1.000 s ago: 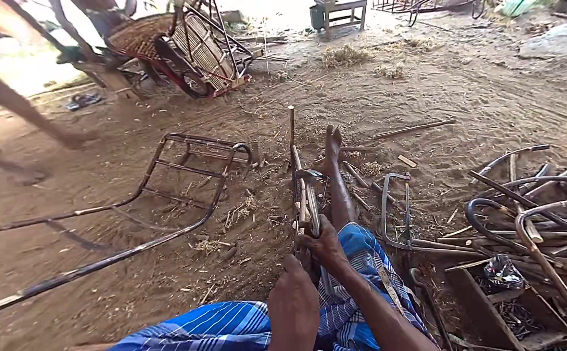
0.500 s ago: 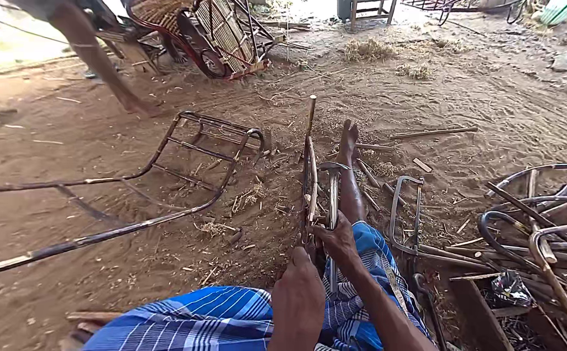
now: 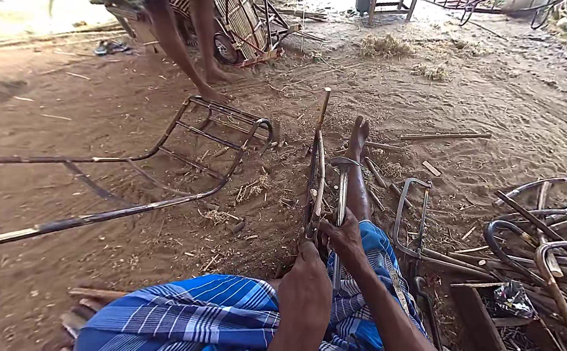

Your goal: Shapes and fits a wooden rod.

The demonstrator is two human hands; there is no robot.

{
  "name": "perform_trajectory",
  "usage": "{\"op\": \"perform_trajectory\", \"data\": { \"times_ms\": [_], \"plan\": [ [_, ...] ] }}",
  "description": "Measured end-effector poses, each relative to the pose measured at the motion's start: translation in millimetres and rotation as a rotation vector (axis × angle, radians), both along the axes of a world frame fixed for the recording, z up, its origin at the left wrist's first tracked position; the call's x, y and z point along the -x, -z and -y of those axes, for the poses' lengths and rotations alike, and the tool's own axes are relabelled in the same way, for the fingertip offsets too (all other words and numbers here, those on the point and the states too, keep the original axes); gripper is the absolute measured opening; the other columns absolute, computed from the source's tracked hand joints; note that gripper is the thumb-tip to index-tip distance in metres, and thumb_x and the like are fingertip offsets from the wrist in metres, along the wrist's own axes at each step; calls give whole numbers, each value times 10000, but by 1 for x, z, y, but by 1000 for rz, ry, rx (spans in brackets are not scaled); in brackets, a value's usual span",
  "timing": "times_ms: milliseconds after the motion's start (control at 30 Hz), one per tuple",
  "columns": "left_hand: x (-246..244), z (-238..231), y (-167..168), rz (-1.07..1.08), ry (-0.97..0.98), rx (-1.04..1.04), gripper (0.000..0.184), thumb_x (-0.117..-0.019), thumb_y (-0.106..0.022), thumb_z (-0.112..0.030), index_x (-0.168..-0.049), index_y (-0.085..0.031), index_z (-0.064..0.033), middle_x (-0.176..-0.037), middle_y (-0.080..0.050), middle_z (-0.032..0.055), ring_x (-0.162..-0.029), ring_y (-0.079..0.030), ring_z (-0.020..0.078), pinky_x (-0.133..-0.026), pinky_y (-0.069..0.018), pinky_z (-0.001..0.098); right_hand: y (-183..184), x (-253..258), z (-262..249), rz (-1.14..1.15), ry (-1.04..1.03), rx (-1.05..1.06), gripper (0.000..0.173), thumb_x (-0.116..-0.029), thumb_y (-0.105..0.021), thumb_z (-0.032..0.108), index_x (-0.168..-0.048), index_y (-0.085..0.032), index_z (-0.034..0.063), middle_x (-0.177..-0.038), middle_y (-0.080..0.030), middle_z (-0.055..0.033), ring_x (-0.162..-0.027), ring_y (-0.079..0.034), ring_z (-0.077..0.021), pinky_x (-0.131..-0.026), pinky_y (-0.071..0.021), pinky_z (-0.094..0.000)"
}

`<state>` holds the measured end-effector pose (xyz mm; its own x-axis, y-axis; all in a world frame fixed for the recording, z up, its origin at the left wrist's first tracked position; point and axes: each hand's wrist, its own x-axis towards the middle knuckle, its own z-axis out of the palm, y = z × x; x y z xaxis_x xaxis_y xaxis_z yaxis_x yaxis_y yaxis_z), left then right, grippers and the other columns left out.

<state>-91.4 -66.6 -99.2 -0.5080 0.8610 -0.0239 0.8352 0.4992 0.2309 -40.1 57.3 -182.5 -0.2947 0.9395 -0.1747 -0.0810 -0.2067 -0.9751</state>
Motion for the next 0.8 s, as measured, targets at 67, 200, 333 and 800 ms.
{"op": "perform_trajectory", "data": {
  "times_ms": [67, 200, 333, 800],
  "plan": [
    [0, -1, -3, 11, -6, 24, 278, -1071, -483, -194, -1237, -615, -13, -832, -706, 134, -689, -725, 302, -603, -590, 440, 0, 1, 0, -1, 2, 2, 332, -860, -804, 52, -1048, -534, 10, -816, -697, -150, -491, -587, -188, -440, -495, -304],
    [-2, -1, -3, -7, -7, -1, 266, -1075, -475, -188, -1210, -621, -13, -801, -697, 127, -663, -719, 297, -582, -586, 438, 1, 1, 0, 3, 4, 9, 360, -863, -807, 58, -1117, -557, 6, -825, -707, -149, -489, -591, -183, -438, -498, -301],
    [-3, -3, -5, -1, -11, 11, 279, -1075, -478, -175, -1233, -615, 10, -821, -700, 153, -678, -723, 317, -601, -595, 456, -1, 0, 0, 54, -13, 9, 387, -862, -813, 115, -1149, -571, 22, -763, -688, -134, -490, -594, -190, -442, -502, -322],
    [-5, -8, -5, -25, -40, 118, 316, -1069, -491, -171, -1320, -564, 6, -857, -707, 147, -726, -734, 303, -638, -602, 431, -39, -80, 31, 295, -134, -139, 306, -1037, -510, 280, -1307, -569, 147, -739, -602, -83, -519, -552, -198, -445, -473, -334]
  ]
}}
